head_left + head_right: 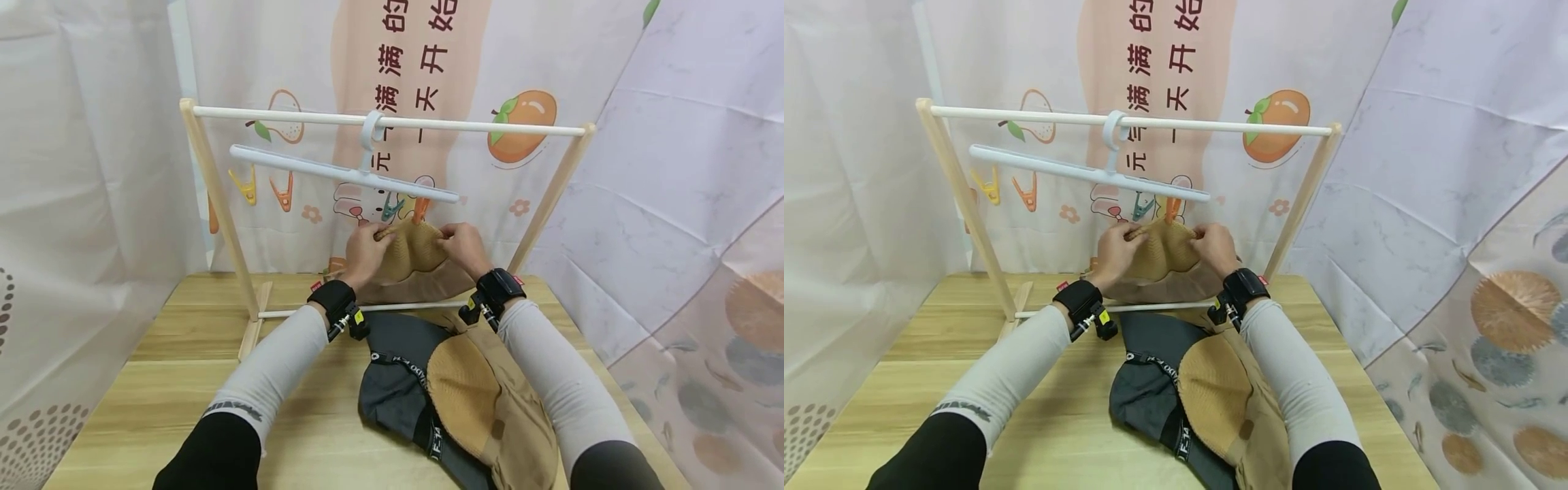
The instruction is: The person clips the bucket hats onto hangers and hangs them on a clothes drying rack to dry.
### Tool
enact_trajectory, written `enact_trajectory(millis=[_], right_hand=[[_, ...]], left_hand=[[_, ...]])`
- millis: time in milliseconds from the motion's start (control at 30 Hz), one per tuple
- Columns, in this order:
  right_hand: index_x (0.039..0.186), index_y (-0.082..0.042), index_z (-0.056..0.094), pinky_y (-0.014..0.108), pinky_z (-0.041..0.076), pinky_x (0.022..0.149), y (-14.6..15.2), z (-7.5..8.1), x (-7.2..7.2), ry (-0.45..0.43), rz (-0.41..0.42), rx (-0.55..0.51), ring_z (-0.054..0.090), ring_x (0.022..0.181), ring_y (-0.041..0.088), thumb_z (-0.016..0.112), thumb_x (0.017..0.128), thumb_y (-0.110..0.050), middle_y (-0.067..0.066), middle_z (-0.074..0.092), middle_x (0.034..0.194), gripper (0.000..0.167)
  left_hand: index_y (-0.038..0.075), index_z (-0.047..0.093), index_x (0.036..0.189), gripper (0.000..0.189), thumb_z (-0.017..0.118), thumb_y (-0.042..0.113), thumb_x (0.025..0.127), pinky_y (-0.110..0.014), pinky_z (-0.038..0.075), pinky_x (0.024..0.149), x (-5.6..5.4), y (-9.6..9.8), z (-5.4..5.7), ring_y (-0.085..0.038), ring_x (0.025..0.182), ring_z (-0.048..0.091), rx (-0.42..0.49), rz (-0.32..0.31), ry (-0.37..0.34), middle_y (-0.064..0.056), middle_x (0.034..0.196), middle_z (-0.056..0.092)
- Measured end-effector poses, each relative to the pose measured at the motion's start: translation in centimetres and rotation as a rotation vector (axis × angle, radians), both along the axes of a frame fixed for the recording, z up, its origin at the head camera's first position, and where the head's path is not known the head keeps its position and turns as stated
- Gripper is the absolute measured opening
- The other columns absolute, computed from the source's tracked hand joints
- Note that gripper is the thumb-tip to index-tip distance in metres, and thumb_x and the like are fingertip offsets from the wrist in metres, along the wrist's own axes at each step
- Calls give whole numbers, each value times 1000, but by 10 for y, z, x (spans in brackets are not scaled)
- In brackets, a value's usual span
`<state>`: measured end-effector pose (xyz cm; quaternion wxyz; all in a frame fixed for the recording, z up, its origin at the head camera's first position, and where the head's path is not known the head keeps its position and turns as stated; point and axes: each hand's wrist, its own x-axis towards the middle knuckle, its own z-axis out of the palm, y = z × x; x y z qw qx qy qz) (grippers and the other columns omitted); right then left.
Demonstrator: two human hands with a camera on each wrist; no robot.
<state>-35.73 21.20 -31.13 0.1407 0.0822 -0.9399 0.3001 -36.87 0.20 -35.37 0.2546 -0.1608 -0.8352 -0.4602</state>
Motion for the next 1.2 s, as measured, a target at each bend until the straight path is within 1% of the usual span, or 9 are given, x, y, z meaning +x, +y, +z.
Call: enact_trajectory(millis=[133,233,400,500,700,900,967,1067,1200], right_hand=[[94,0,74,28,39,68,-1,-5,0,23,8,-5,54,79,24,70,86,-10,11,68,84,14],[98,1,73,32,40,71,-1,-8,3,46,10,4,53,81,26,71,85,-11,13,64,84,17],[115,6,67,43,46,85,-2,-12,12,67,4,-14,54,98,33,69,87,-11,23,60,107,33],[120,6,64,46,48,87,-2,-18,16,94,-18,-40,55,101,35,67,88,-11,24,56,113,37],[118,4,65,46,49,83,0,-25,25,143,-33,-93,58,95,36,66,88,-11,23,54,109,33],[116,5,66,45,50,83,1,-27,37,124,-14,-102,59,94,36,69,89,-11,23,56,108,32],[116,5,66,45,51,83,2,-28,41,129,-10,-111,60,93,36,69,89,-11,24,56,107,32],[116,6,66,45,51,82,4,-29,46,148,6,-110,61,91,35,69,88,-10,23,58,105,32],[116,7,66,45,51,81,4,-31,52,138,60,-91,61,91,36,70,88,-10,23,60,102,33]], left_hand=[[7,72,113,27,70,22,91,-38,51,79,1,-5,-5,-26,93,66,12,-4,29,-12,105,72],[7,72,113,26,70,21,91,-38,50,79,2,-8,-10,-26,92,65,37,-6,53,-12,103,71],[7,72,114,25,70,19,91,-39,51,82,6,-11,-16,-27,94,65,86,-2,67,-13,105,70],[7,71,115,26,69,18,92,-37,53,85,10,-14,-16,-27,98,64,107,-14,66,-14,109,69],[9,71,117,26,68,18,93,-37,52,90,20,-23,-16,-27,103,62,116,-41,92,-13,111,66],[9,73,113,24,69,17,92,-38,51,78,27,-36,-21,-27,97,63,98,-35,108,-12,105,68],[9,73,113,23,69,18,92,-38,52,76,28,-40,-21,-26,96,64,81,-41,102,-12,104,69],[8,72,114,25,69,18,92,-38,54,78,29,-45,-22,-25,99,64,56,-62,77,-12,106,68],[7,72,114,24,68,17,92,-39,54,79,34,-51,-26,-26,99,63,38,-76,50,-13,107,68]])
